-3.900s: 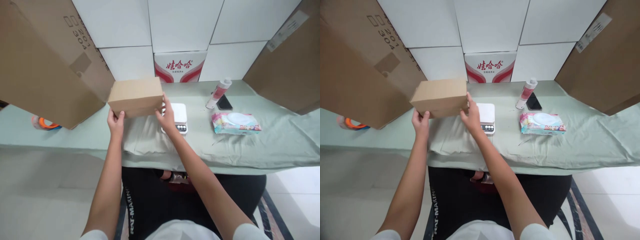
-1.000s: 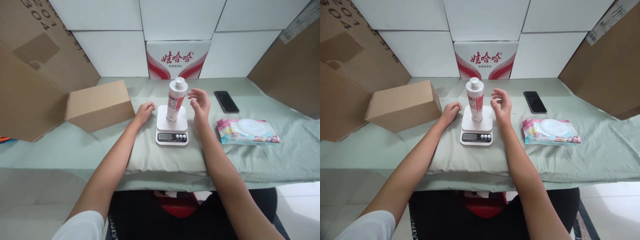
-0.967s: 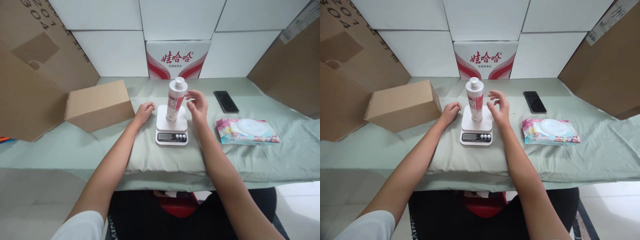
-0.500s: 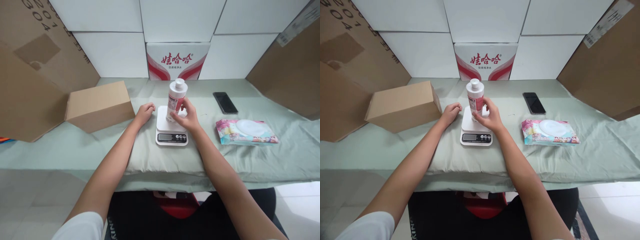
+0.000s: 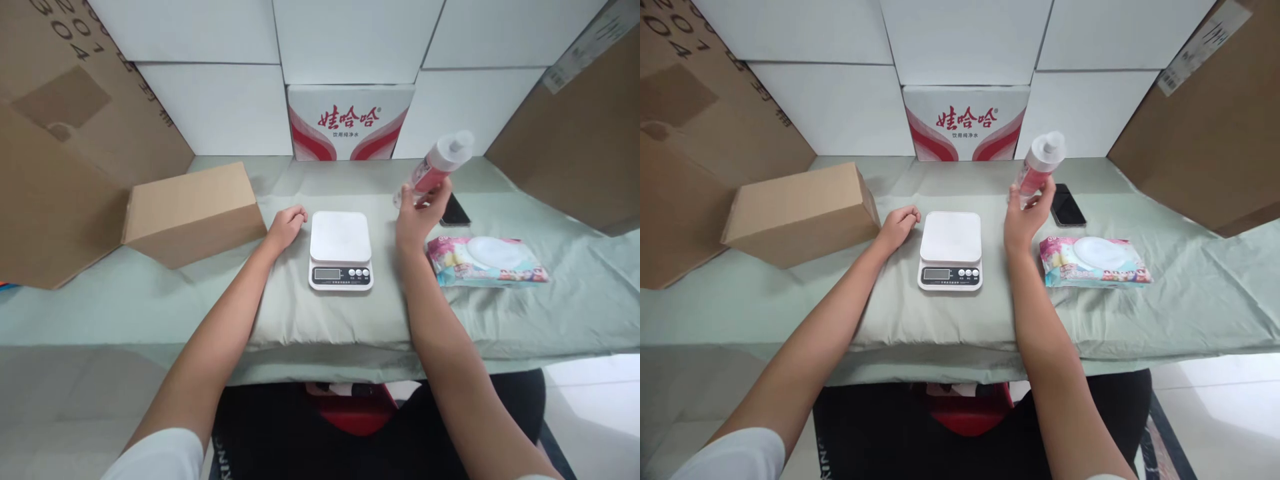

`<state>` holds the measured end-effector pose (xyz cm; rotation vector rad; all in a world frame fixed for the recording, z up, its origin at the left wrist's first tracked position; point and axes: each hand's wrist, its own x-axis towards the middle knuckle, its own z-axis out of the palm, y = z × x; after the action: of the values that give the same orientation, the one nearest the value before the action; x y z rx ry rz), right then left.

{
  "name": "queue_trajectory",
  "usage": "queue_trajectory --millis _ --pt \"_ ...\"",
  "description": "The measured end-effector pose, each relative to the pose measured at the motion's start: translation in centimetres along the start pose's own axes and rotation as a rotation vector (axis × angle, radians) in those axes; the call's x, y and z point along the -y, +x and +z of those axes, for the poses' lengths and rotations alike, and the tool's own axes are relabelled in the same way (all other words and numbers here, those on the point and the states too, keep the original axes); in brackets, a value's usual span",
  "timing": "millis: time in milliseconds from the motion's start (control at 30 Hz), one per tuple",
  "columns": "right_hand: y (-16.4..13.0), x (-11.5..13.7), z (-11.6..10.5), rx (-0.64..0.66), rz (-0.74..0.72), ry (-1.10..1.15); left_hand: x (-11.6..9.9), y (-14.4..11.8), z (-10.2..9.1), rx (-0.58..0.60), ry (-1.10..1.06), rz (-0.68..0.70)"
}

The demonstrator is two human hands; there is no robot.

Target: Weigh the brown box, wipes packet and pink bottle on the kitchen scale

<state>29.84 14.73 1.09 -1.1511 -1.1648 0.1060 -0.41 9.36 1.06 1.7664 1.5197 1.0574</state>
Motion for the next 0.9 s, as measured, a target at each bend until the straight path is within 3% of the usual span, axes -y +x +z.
queue_trajectory --millis 133,233,367,633,733,900 --pt "1.6 -3.5 -0.4 -0.162 0.072 -0.135 -0.2 0.0 0.0 -0.003 -0.001 -0.004" --pt "2.0 -4.6 -0.5 -0.212 0.187 -0.186 -0.2 0.0 -0.1 -0.003 -0.010 -0.009" --pt "1.7 -4.1 -0.5 -0.208 0.281 -0.244 -0.2 0.0 0.0 -0.005 -0.026 -0.016" --pt "1.2 -1.9 -1.0 -0.162 0.329 -0.367 -0.1 0.0 0.0 -0.011 -0.043 -0.009" --pt "0.9 -1.6 -1.2 -0.197 0.257 -0.398 -0.1 -0.1 0.0 -0.015 -0.050 -0.007" --pt "-0.9 0.9 -0.6 -0.180 -0.141 -0.293 0.1 -0.2 -0.1 -0.062 -0.073 0.055"
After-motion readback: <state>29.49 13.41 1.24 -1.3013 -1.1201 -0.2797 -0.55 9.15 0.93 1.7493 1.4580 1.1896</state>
